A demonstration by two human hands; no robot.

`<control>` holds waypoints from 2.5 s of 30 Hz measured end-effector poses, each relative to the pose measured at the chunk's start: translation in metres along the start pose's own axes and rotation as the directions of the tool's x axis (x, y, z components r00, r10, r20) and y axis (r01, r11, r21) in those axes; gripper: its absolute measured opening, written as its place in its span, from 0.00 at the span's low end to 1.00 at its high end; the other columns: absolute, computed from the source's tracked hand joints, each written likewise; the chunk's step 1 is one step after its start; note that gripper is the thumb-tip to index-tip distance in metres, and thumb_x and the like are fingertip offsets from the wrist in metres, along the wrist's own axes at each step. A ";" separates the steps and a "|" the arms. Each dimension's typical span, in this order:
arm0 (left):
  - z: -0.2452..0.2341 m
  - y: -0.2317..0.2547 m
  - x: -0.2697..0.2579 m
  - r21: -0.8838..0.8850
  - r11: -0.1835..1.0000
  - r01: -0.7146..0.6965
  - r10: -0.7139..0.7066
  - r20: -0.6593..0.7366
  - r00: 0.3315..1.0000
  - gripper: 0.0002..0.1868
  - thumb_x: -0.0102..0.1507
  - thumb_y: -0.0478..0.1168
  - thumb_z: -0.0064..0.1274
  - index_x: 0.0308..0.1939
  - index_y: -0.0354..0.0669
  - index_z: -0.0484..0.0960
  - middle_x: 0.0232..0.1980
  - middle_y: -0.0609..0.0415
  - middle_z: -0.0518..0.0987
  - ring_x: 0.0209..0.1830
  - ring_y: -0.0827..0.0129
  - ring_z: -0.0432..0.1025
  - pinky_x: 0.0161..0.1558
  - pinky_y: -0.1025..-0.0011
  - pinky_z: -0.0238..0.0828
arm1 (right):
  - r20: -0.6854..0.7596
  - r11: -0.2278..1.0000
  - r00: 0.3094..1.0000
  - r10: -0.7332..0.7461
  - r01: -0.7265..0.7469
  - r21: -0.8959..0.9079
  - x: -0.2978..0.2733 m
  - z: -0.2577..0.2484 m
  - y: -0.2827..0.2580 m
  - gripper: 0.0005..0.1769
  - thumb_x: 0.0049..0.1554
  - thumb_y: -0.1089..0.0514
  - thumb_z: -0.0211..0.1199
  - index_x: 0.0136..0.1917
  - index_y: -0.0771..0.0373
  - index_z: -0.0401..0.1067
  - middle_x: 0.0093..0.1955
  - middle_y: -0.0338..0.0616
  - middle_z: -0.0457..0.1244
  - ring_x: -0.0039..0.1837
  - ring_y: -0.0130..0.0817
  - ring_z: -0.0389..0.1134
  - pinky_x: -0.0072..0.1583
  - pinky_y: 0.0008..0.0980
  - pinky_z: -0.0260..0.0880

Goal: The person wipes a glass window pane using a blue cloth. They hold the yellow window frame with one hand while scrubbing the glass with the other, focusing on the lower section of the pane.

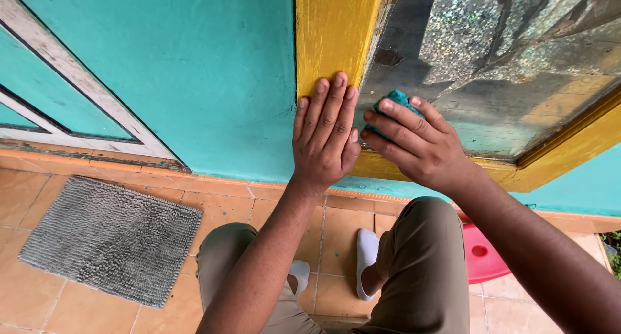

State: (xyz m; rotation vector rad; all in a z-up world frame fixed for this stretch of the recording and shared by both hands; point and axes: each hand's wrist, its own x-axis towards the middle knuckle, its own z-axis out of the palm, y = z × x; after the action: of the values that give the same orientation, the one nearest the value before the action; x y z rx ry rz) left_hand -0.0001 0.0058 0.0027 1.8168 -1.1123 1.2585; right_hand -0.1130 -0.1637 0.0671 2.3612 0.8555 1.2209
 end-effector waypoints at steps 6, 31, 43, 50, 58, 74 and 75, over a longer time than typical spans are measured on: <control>0.017 -0.002 0.005 -0.016 0.999 -0.036 0.031 -0.253 0.967 0.27 0.74 0.47 0.31 0.73 0.44 0.73 0.77 0.49 0.68 0.80 0.58 0.59 0.82 0.56 0.42 | -0.104 0.995 0.992 0.071 -0.064 0.073 -0.017 -0.007 -0.002 0.17 0.69 0.61 0.49 0.56 0.55 0.81 0.65 0.45 0.71 0.72 0.42 0.68 0.75 0.45 0.58; -0.001 0.002 0.001 -0.036 0.999 0.009 -0.009 0.008 1.000 0.27 0.76 0.46 0.26 0.73 0.39 0.70 0.76 0.45 0.69 0.80 0.53 0.60 0.81 0.55 0.47 | -0.162 0.981 0.970 0.181 -0.189 -0.036 0.015 0.010 0.007 0.10 0.71 0.59 0.64 0.58 0.65 0.82 0.70 0.60 0.67 0.76 0.58 0.61 0.78 0.53 0.52; 0.019 0.002 0.008 -0.019 0.999 -0.039 0.032 -0.275 0.961 0.27 0.75 0.47 0.30 0.73 0.42 0.73 0.77 0.47 0.68 0.80 0.57 0.59 0.82 0.56 0.41 | -0.189 0.982 0.965 0.183 -0.188 -0.012 -0.054 0.013 -0.003 0.11 0.64 0.59 0.61 0.57 0.53 0.82 0.68 0.50 0.70 0.73 0.50 0.67 0.76 0.50 0.59; -0.004 0.003 0.003 -0.050 0.999 0.020 -0.020 0.000 1.000 0.27 0.75 0.45 0.27 0.74 0.39 0.68 0.77 0.46 0.67 0.82 0.54 0.58 0.83 0.55 0.45 | -0.211 0.978 0.971 0.116 -0.149 -0.148 -0.058 -0.013 0.039 0.09 0.69 0.53 0.70 0.54 0.60 0.86 0.67 0.63 0.69 0.73 0.63 0.66 0.75 0.57 0.58; -0.009 -0.001 0.003 -0.054 0.998 -0.013 0.013 0.005 1.000 0.26 0.76 0.45 0.28 0.75 0.39 0.67 0.78 0.46 0.66 0.82 0.54 0.57 0.82 0.55 0.47 | -0.348 0.965 0.907 0.239 -0.260 -0.016 0.042 -0.030 0.038 0.18 0.74 0.58 0.57 0.55 0.77 0.78 0.66 0.68 0.65 0.75 0.65 0.57 0.67 0.71 0.60; 0.009 -0.002 0.011 0.069 0.998 -0.007 0.018 -0.163 0.986 0.24 0.75 0.45 0.31 0.68 0.42 0.77 0.71 0.51 0.75 0.73 0.59 0.69 0.71 0.60 0.62 | -0.252 0.902 0.870 0.424 -0.431 0.028 -0.045 0.017 -0.006 0.13 0.70 0.56 0.60 0.58 0.64 0.82 0.70 0.64 0.65 0.79 0.63 0.51 0.80 0.62 0.42; 0.010 -0.003 0.011 0.098 0.995 -0.013 0.027 -0.144 0.989 0.25 0.75 0.45 0.30 0.68 0.43 0.77 0.71 0.52 0.75 0.74 0.60 0.67 0.73 0.60 0.59 | -0.257 0.886 0.854 0.453 -0.462 0.025 -0.054 0.019 -0.008 0.15 0.71 0.54 0.59 0.58 0.64 0.83 0.71 0.65 0.64 0.80 0.64 0.49 0.80 0.64 0.42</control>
State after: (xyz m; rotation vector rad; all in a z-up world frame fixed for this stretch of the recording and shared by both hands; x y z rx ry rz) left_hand 0.0079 -0.0044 0.0094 1.7558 -1.0069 1.4544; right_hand -0.1242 -0.1934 0.0193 2.4930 0.3269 1.7413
